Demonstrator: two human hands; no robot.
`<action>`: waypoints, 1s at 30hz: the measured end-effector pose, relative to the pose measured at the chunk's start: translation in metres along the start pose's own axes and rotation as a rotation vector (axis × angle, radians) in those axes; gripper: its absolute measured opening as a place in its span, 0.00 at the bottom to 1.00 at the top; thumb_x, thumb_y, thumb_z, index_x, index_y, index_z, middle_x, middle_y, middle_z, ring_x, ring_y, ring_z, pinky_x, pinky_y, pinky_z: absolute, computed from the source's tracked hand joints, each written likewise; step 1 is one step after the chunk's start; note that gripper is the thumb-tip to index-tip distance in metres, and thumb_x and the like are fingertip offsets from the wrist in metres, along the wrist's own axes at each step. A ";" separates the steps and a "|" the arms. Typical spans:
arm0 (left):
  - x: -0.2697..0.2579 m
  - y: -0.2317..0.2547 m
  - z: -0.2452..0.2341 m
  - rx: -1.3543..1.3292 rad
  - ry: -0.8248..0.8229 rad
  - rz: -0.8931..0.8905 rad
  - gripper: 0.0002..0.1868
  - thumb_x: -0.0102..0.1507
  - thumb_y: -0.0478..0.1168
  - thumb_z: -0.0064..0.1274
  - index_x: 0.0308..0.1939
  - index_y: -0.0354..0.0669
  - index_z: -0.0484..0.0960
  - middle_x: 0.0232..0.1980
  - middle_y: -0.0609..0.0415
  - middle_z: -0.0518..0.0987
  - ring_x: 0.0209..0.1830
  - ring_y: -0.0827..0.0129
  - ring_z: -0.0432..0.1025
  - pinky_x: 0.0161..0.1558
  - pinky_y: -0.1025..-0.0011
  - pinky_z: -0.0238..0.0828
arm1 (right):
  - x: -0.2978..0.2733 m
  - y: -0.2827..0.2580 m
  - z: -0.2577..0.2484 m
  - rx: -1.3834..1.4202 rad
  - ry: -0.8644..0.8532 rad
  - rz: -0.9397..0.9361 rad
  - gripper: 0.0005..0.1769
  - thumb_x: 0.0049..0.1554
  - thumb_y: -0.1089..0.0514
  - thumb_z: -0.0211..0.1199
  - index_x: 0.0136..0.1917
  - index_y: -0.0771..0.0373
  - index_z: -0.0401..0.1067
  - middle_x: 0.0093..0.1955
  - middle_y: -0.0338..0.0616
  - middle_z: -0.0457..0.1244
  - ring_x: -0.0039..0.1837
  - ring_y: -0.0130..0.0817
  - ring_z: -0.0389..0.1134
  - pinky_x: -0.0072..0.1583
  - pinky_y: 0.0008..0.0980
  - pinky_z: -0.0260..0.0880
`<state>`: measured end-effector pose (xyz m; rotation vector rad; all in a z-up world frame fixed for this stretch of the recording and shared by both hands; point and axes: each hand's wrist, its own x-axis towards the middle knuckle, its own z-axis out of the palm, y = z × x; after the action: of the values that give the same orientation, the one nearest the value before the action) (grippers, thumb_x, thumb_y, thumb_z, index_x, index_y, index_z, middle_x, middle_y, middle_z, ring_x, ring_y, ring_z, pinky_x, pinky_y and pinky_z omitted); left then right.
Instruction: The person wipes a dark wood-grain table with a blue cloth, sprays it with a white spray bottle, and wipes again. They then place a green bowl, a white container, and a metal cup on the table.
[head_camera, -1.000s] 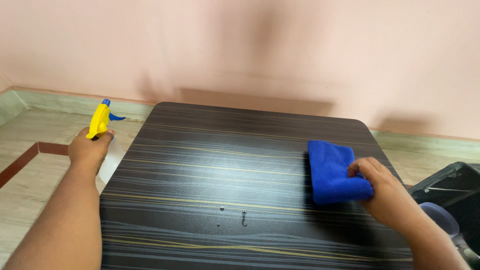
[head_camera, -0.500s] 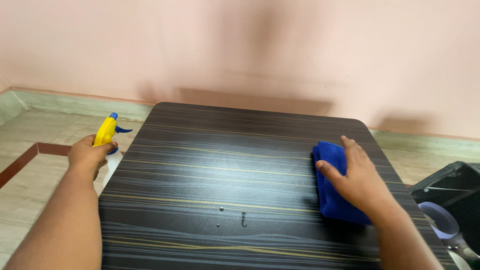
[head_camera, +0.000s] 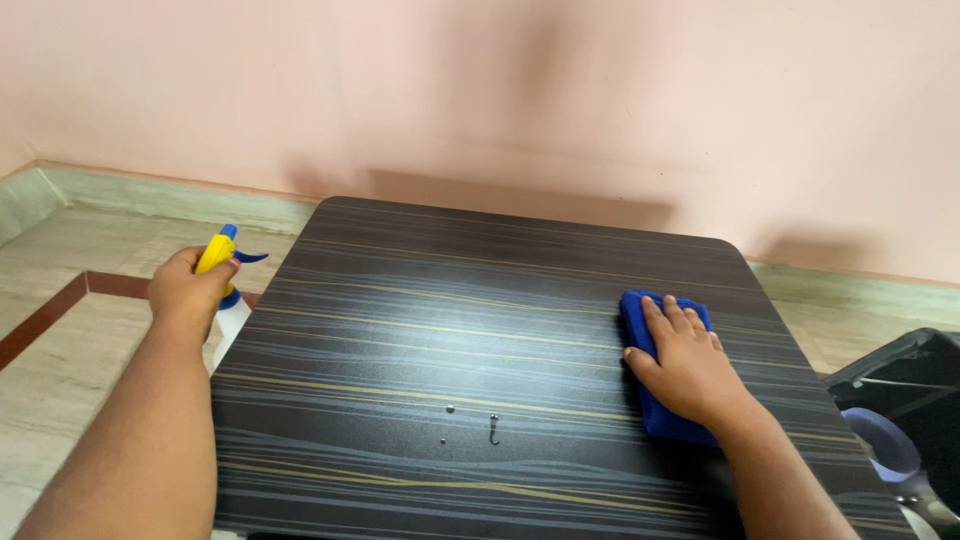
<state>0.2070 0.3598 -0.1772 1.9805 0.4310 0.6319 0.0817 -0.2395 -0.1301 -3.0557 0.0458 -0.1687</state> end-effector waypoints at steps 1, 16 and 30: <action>0.000 0.000 0.000 0.071 0.021 0.004 0.22 0.62 0.43 0.64 0.58 0.39 0.84 0.48 0.44 0.84 0.43 0.61 0.78 0.45 0.63 0.73 | 0.001 -0.003 -0.002 0.014 -0.010 -0.007 0.47 0.56 0.38 0.56 0.82 0.53 0.45 0.84 0.55 0.40 0.84 0.54 0.39 0.78 0.51 0.42; -0.015 0.042 0.008 0.463 0.230 0.446 0.14 0.67 0.46 0.58 0.56 0.50 0.84 0.59 0.49 0.79 0.59 0.48 0.71 0.53 0.46 0.69 | -0.041 -0.118 -0.031 0.012 -0.213 -0.336 0.40 0.62 0.42 0.48 0.82 0.52 0.41 0.85 0.51 0.34 0.85 0.49 0.29 0.78 0.50 0.32; -0.025 0.127 0.068 0.229 -0.076 0.455 0.17 0.65 0.49 0.57 0.53 0.46 0.83 0.59 0.46 0.80 0.61 0.47 0.72 0.60 0.52 0.69 | -0.050 -0.134 -0.059 -0.036 -0.285 -0.064 0.45 0.56 0.36 0.53 0.82 0.32 0.41 0.87 0.39 0.34 0.83 0.60 0.36 0.76 0.63 0.45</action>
<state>0.2317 0.2398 -0.0979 2.3376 -0.0023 0.8123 0.0290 -0.1092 -0.0665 -3.0845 -0.0676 0.2661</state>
